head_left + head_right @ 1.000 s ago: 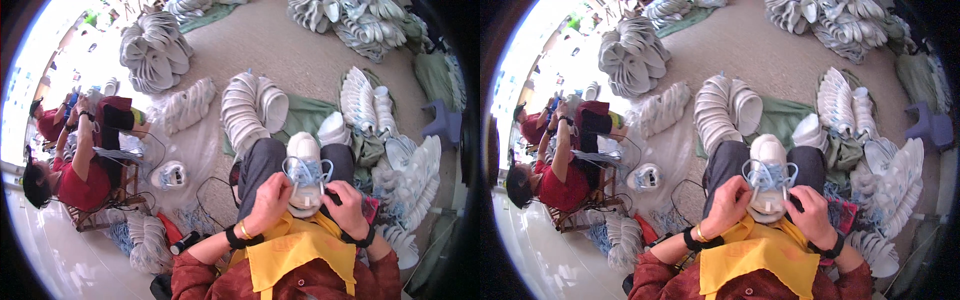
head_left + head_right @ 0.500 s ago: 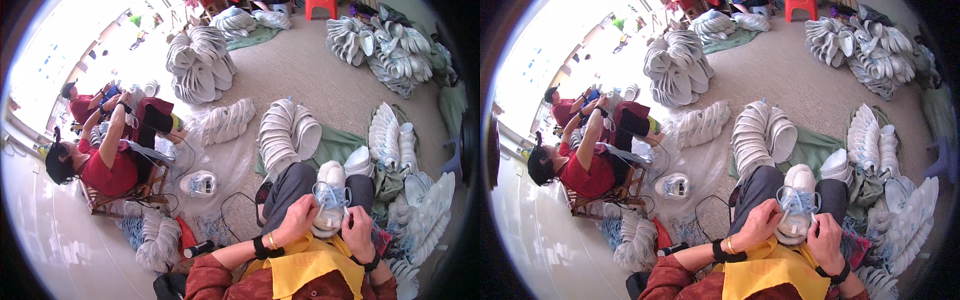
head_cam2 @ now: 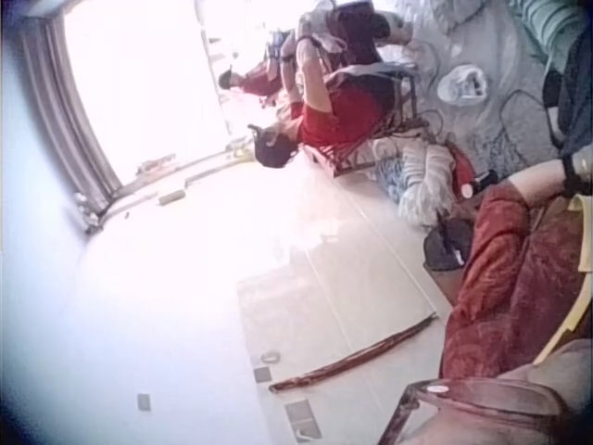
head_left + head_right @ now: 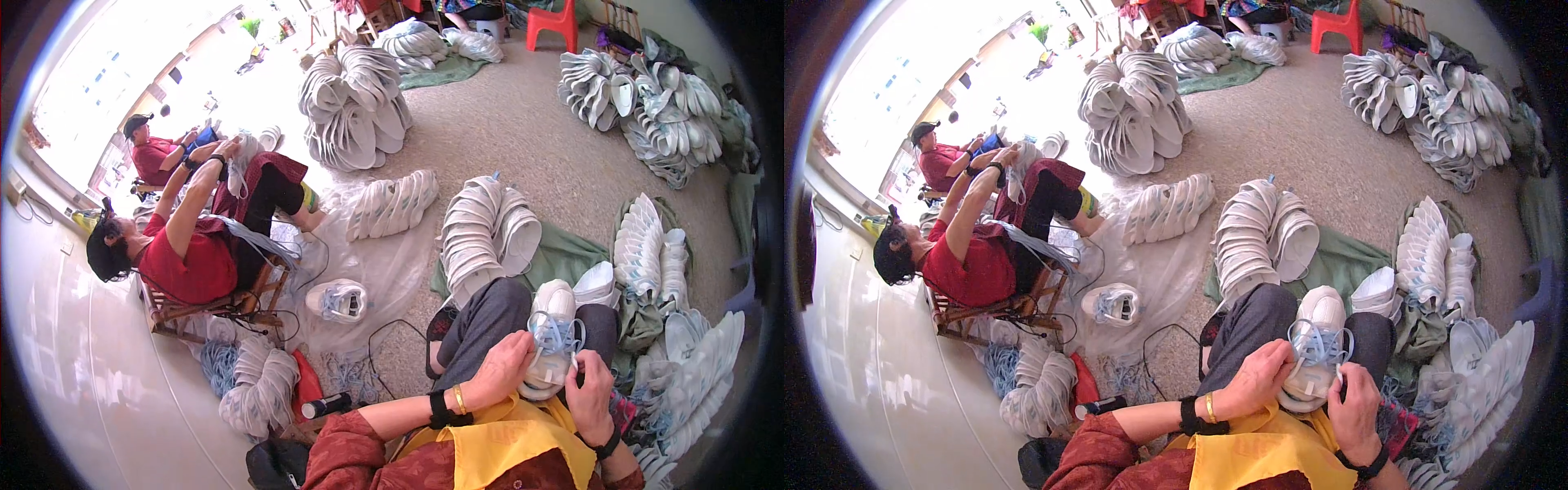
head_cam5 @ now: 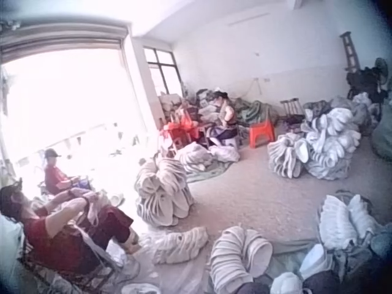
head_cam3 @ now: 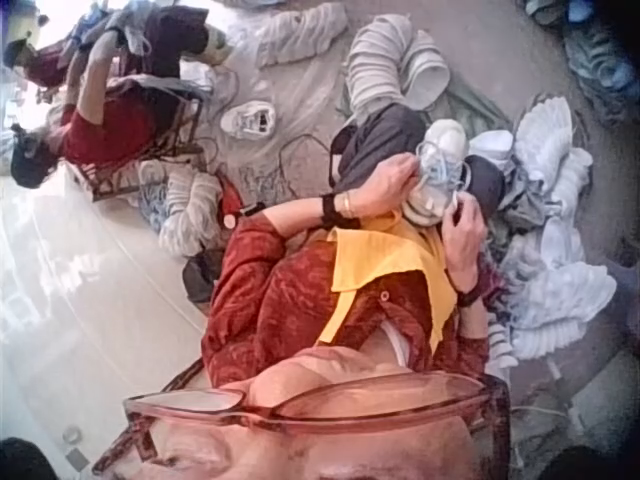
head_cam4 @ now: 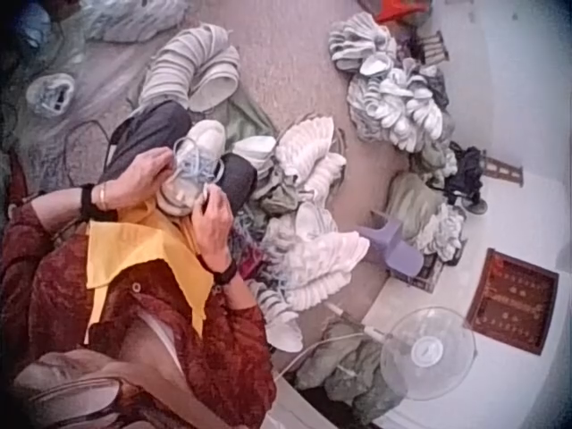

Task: Lacing white shoes and preparing them for the next stage of assembly.

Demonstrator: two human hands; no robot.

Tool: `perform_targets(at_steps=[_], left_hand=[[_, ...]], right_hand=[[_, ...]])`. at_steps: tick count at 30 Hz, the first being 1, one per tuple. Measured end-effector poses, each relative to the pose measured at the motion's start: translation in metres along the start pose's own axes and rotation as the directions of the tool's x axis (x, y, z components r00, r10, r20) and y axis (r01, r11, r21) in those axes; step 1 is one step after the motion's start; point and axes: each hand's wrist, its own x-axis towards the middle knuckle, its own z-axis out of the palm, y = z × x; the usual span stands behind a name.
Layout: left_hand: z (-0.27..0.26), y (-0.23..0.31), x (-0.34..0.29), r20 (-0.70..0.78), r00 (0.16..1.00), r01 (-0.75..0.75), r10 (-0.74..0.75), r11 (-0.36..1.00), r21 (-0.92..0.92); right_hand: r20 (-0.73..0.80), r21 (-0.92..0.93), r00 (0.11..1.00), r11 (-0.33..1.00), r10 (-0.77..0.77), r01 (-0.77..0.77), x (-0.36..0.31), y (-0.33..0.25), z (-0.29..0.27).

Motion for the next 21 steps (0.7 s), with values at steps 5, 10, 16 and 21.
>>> perform_targets(at_steps=[5,10,16,21], left_hand=[[-0.003,-0.001,0.002,0.006,0.999,-0.039,0.04,0.999,-0.017],[-0.005,0.001,0.001,0.011,0.998,-0.063,0.063,0.998,-0.012],[-0.009,0.018,-0.002,0.066,0.997,-0.029,0.031,0.999,-0.043],[-0.004,0.001,-0.007,0.037,0.997,-0.07,0.068,0.996,0.056]], right_hand=[[0.177,-0.178,0.957,0.949,-0.229,0.259,0.001,0.003,-0.005],[0.423,-0.331,0.891,0.887,-0.165,0.321,0.016,-0.009,-0.015],[0.368,-0.403,0.911,0.851,-0.186,0.336,0.016,-0.013,-0.021],[0.209,-0.288,0.93,0.889,-0.304,0.355,0.012,0.001,-0.007]])
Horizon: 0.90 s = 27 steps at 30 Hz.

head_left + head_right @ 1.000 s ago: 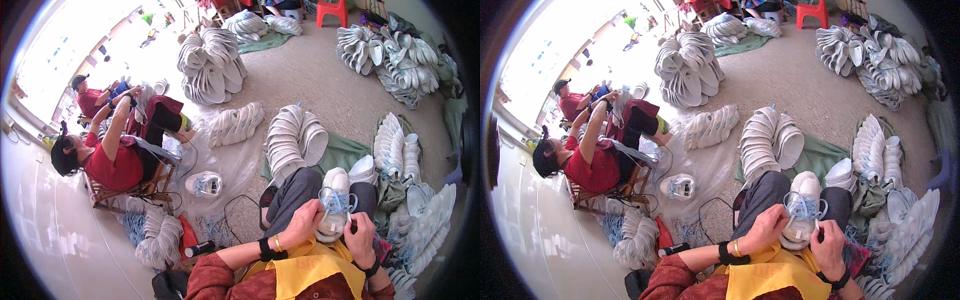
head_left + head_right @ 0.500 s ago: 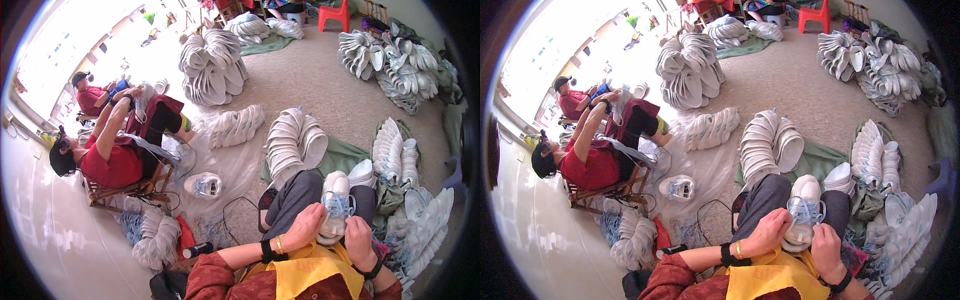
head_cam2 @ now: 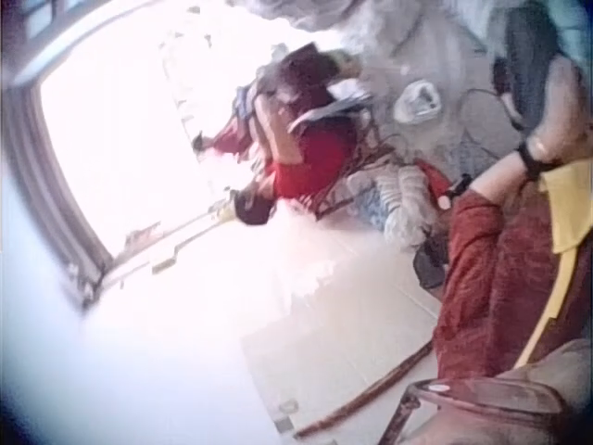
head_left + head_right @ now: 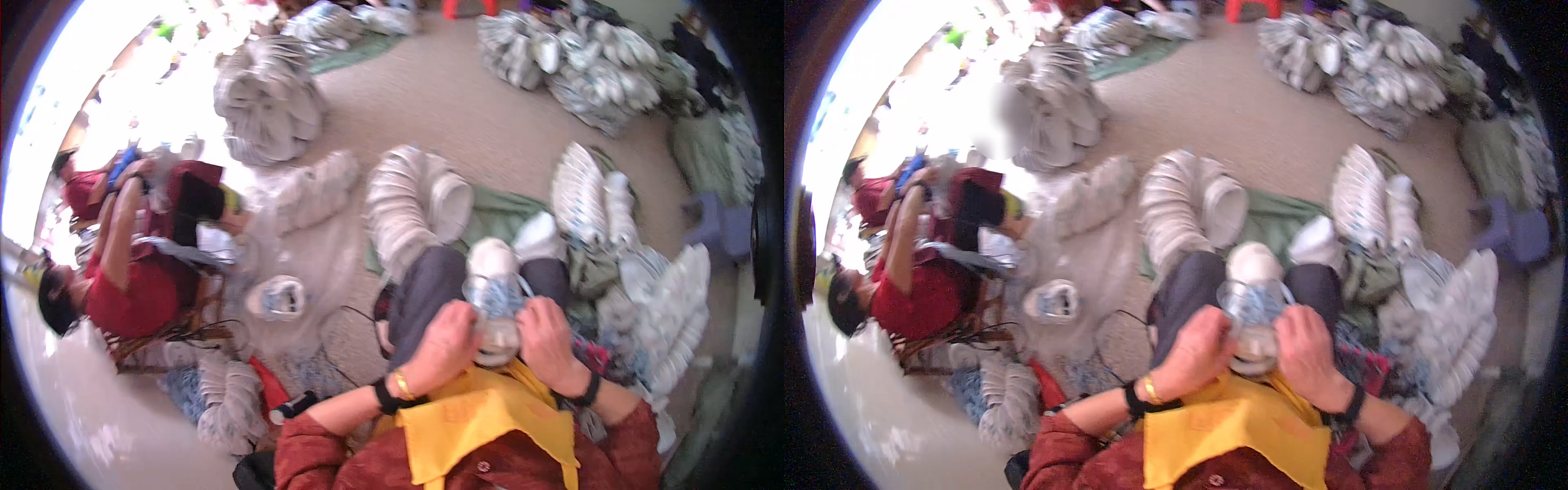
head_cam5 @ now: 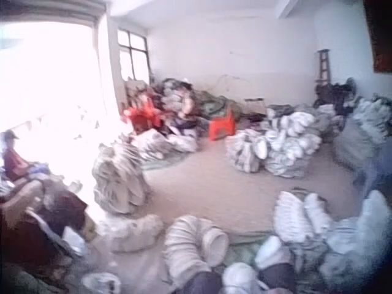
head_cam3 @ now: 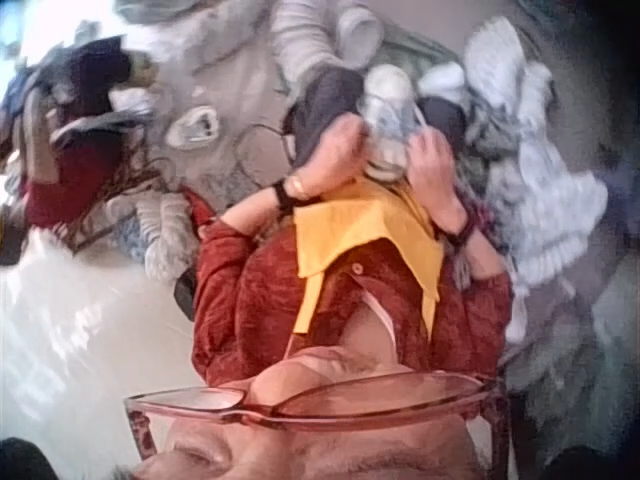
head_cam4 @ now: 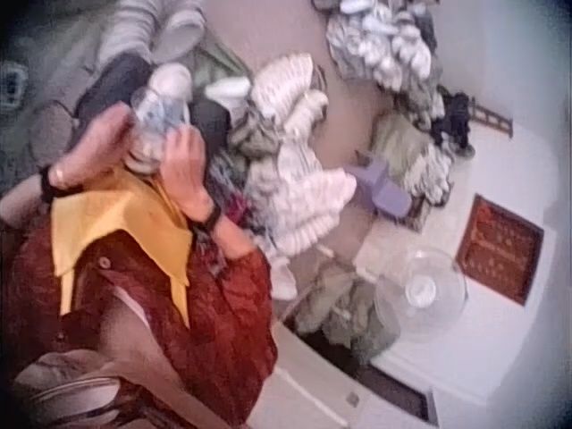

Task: Lacing white shoes and preparing them for the next stage of assembly.

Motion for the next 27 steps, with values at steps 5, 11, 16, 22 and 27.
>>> perform_targets(at_steps=[5,11,16,22,27], left_hand=[[-0.015,0.008,0.005,0.048,0.995,0.085,-0.084,0.996,-0.008],[-0.015,0.009,0.01,0.08,0.992,0.096,-0.095,0.995,-0.009],[-0.014,0.013,0.008,0.082,0.992,0.094,-0.093,0.996,-0.004],[-0.012,0.009,0.005,0.099,0.979,0.182,-0.176,0.982,-0.058],[-0.014,0.013,0.009,0.08,0.977,0.207,-0.198,0.972,-0.113]], right_hand=[[-0.092,0.346,0.993,0.932,-0.075,0.103,0.011,-0.027,-0.009],[0.058,0.543,0.989,0.827,0.137,-0.146,0.018,-0.023,0.005],[0.019,0.386,0.998,0.92,0.064,-0.067,0.027,-0.024,0.022],[0.037,0.323,0.999,0.946,0.013,-0.024,0.031,-0.025,0.023],[-0.016,0.378,1.0,0.926,-0.012,0.018,0.008,-0.02,-0.009]])
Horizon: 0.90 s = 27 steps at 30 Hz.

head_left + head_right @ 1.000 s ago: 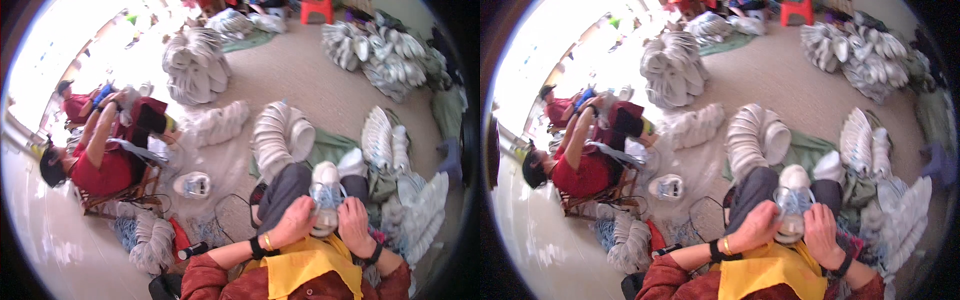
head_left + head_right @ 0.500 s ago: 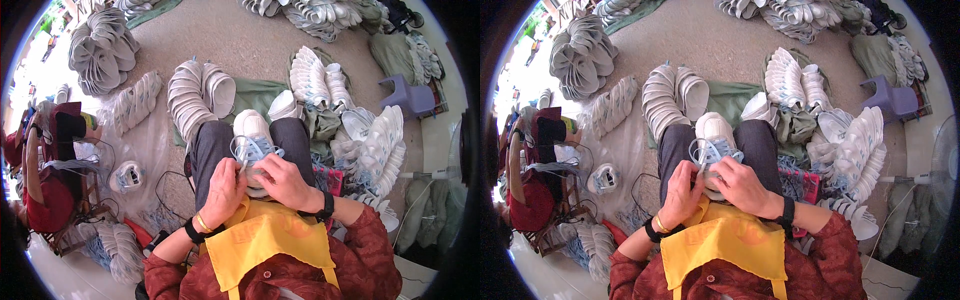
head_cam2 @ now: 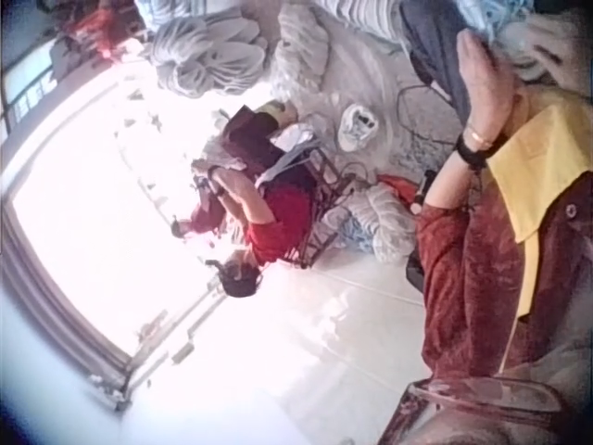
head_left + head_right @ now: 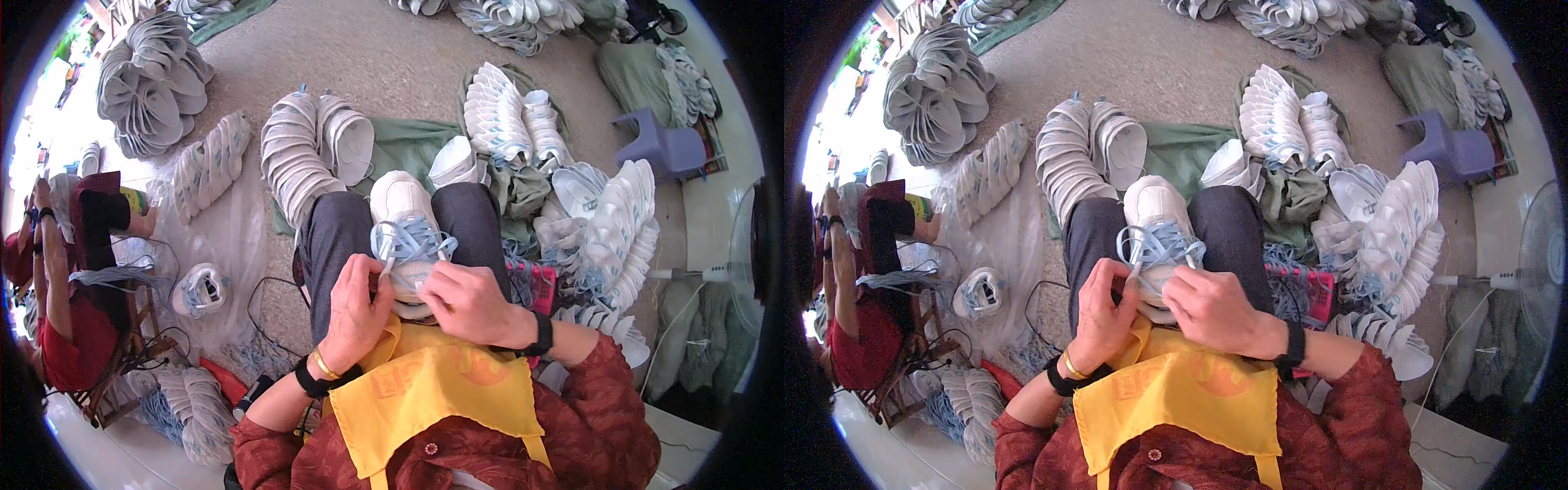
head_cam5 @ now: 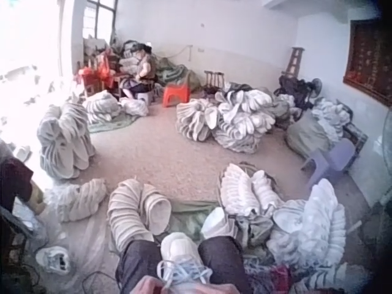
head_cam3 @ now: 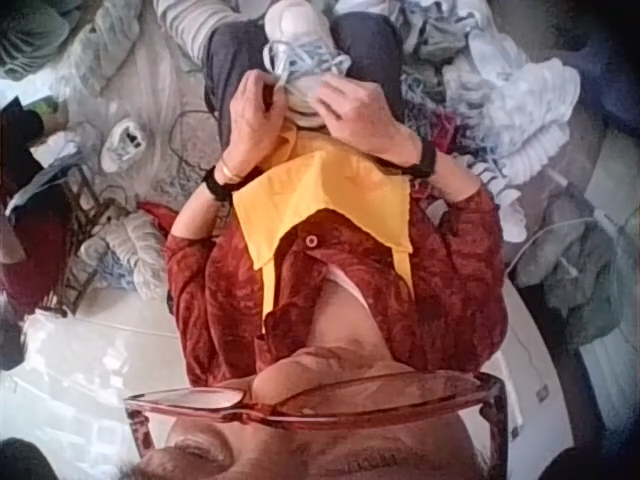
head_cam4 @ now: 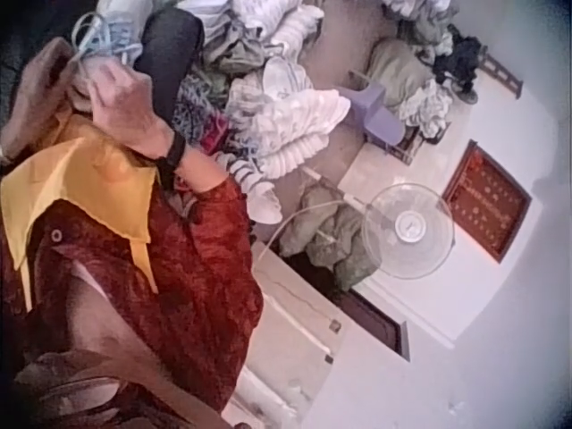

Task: Lacing white shoes and preparing them for the next stage of assembly.

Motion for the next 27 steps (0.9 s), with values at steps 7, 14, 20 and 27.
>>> perform_targets(at_steps=[7,14,20,27], left_hand=[[0.0,-0.001,0.005,-0.007,0.999,0.041,-0.041,0.998,-0.039],[0.0,-0.001,0.014,0.044,0.976,0.218,-0.214,0.967,-0.128],[0.006,-0.004,0.013,-0.019,0.971,0.233,-0.239,0.96,-0.155],[0.001,-0.009,0.006,-0.056,0.967,0.232,-0.249,0.949,-0.211]], right_hand=[[0.075,0.218,0.992,0.97,0.098,-0.112,-0.033,0.011,-0.023],[0.177,0.419,0.957,0.862,0.23,-0.285,-0.037,0.003,-0.023],[-0.104,0.366,0.861,0.824,0.497,-0.432,-0.034,0.027,-0.012],[-0.007,0.321,0.853,0.809,0.522,-0.492,-0.028,0.027,-0.006]])
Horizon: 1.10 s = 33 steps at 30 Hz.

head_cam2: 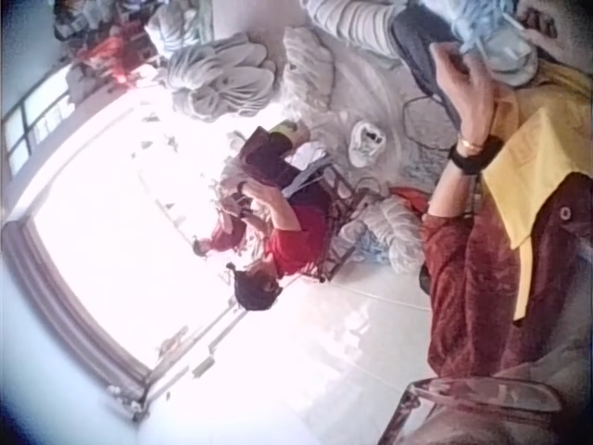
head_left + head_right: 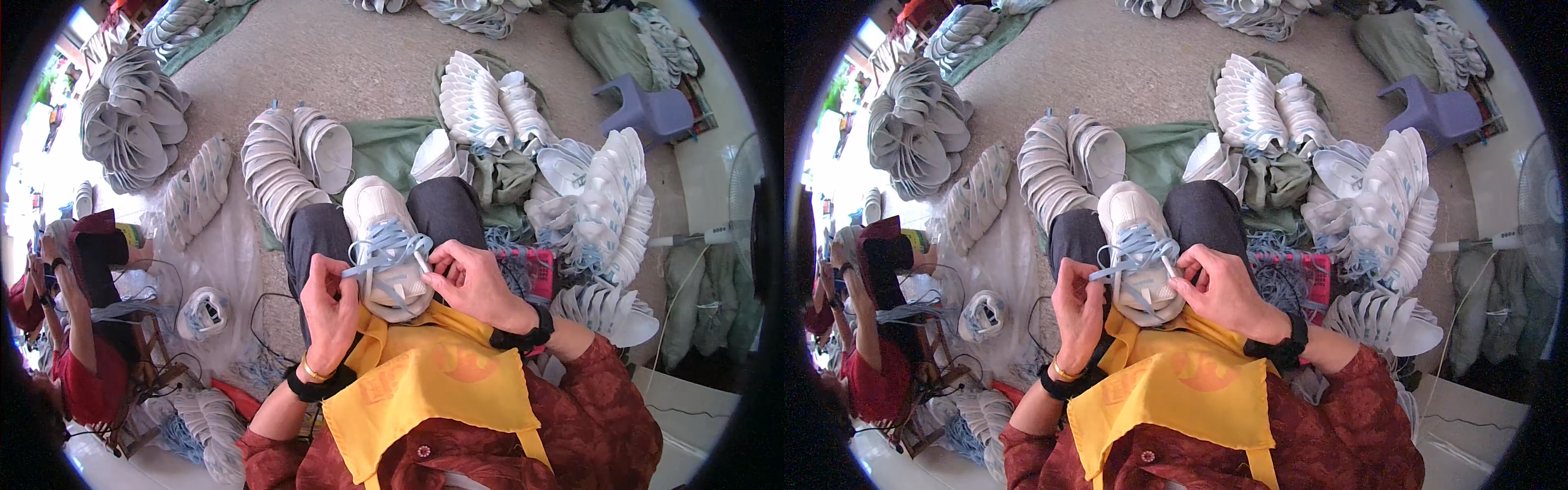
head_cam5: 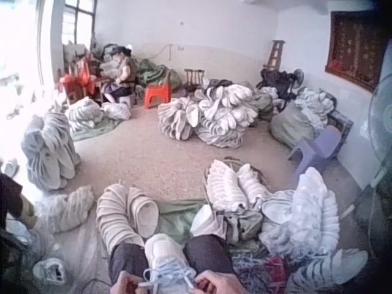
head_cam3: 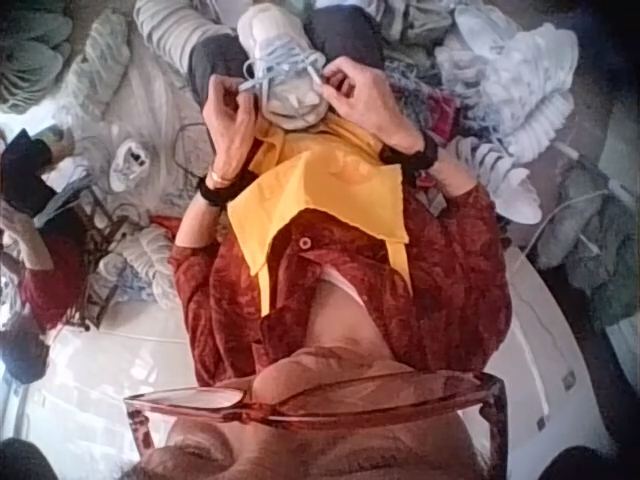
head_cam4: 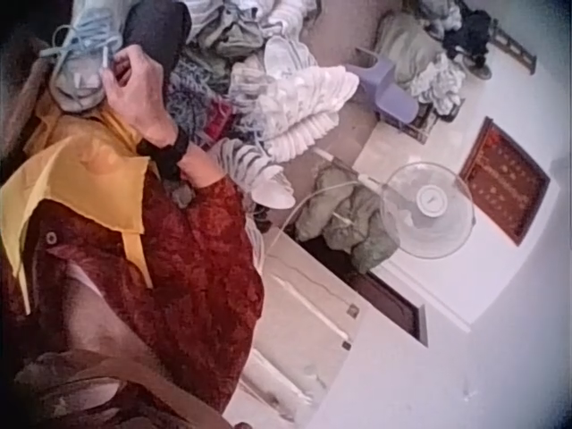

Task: Lacing white shoes and preparing them for the next stage of assembly.

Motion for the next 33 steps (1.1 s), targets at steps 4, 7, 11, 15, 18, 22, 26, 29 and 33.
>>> perform_targets(at_steps=[4,7,11,15,18,22,26,29,33], left_hand=[[-0.01,-0.001,-0.006,0.007,1.0,0.002,-0.002,1.0,0.01],[-0.013,0.001,-0.009,0.053,0.998,-0.049,0.043,0.992,0.118],[-0.012,0.009,-0.009,0.052,0.998,-0.039,0.031,0.987,0.158],[-0.009,0.015,-0.013,-0.013,0.995,-0.095,0.098,0.984,0.148],[-0.01,0.024,-0.015,-0.049,0.954,-0.269,0.297,0.914,0.303],[-0.014,0.032,-0.027,0.169,0.869,-0.494,0.464,0.799,0.343],[-0.006,0.031,-0.035,0.503,0.756,-0.592,0.419,0.766,0.251],[-0.001,0.036,-0.035,0.507,0.753,-0.613,0.419,0.725,0.312],[0.0,0.042,-0.037,0.51,0.784,-0.587,0.354,0.688,0.425]], right_hand=[[0.004,0.014,0.999,0.999,-0.033,0.033,-0.004,0.0,0.002],[-0.03,-0.051,0.993,0.993,-0.111,0.109,-0.005,0.006,0.008],[-0.048,-0.116,0.982,0.977,-0.184,0.177,-0.003,0.005,0.01],[-0.057,-0.233,0.953,0.932,-0.298,0.278,-0.003,0.007,0.011],[-0.048,-0.307,0.934,0.895,-0.355,0.324,-0.003,0.006,0.011],[-0.043,-0.399,0.904,0.837,-0.426,0.376,0.002,0.002,0.012],[-0.035,-0.411,0.895,0.822,-0.445,0.393,0.01,-0.007,0.012],[-0.05,-0.419,0.895,0.822,-0.444,0.384,0.014,-0.017,0.011],[-0.054,-0.319,0.9,0.862,-0.432,0.394,0.024,-0.036,0.016]])
